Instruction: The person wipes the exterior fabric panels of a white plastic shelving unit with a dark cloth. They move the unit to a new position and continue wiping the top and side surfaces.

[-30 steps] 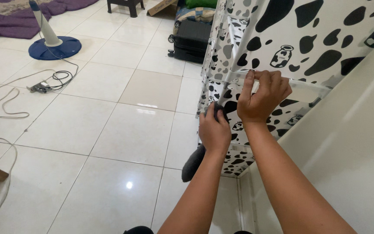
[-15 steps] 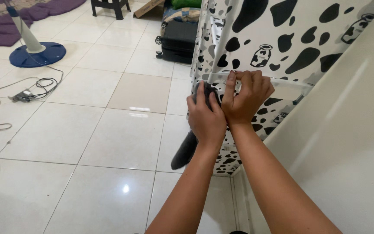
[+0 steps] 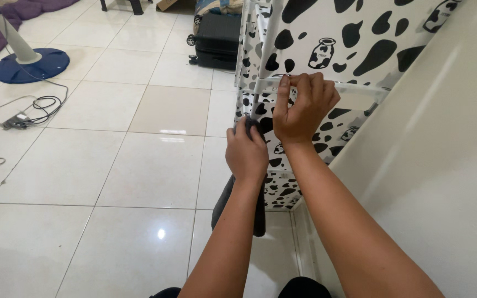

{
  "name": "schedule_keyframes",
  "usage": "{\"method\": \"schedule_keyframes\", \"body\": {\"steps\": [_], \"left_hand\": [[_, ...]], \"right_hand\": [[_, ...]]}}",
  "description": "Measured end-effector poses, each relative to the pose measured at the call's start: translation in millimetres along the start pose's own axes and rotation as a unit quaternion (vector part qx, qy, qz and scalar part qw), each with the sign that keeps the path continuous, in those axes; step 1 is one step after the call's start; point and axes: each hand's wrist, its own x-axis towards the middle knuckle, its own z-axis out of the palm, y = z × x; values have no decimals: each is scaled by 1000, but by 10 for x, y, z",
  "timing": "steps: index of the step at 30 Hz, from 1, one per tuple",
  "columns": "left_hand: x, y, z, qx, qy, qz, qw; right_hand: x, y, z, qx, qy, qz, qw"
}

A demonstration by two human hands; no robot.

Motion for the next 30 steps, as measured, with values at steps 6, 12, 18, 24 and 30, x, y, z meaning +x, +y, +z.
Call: {"method": "schedule_keyframes", "body": {"steps": [6, 12, 18, 24, 30], "left_hand": [[131, 9, -25, -45, -7, -4, 999], [223, 223, -104, -66, -13, -4, 998], [119, 74, -115, 19, -37, 17, 999], [89, -93, -8, 67, -47, 23, 996], [33, -203, 21, 82, -48, 23, 995]], "right_hand": [[-6, -1, -22, -10, -16, -4, 1000], [-12, 14, -17, -1, -8, -12, 1000], [-3, 32, -8, -10, -14, -6, 1000], [-3, 36, 19, -14, -10, -11, 1000], [-11, 32, 10, -23, -15, -9, 1000]]}}
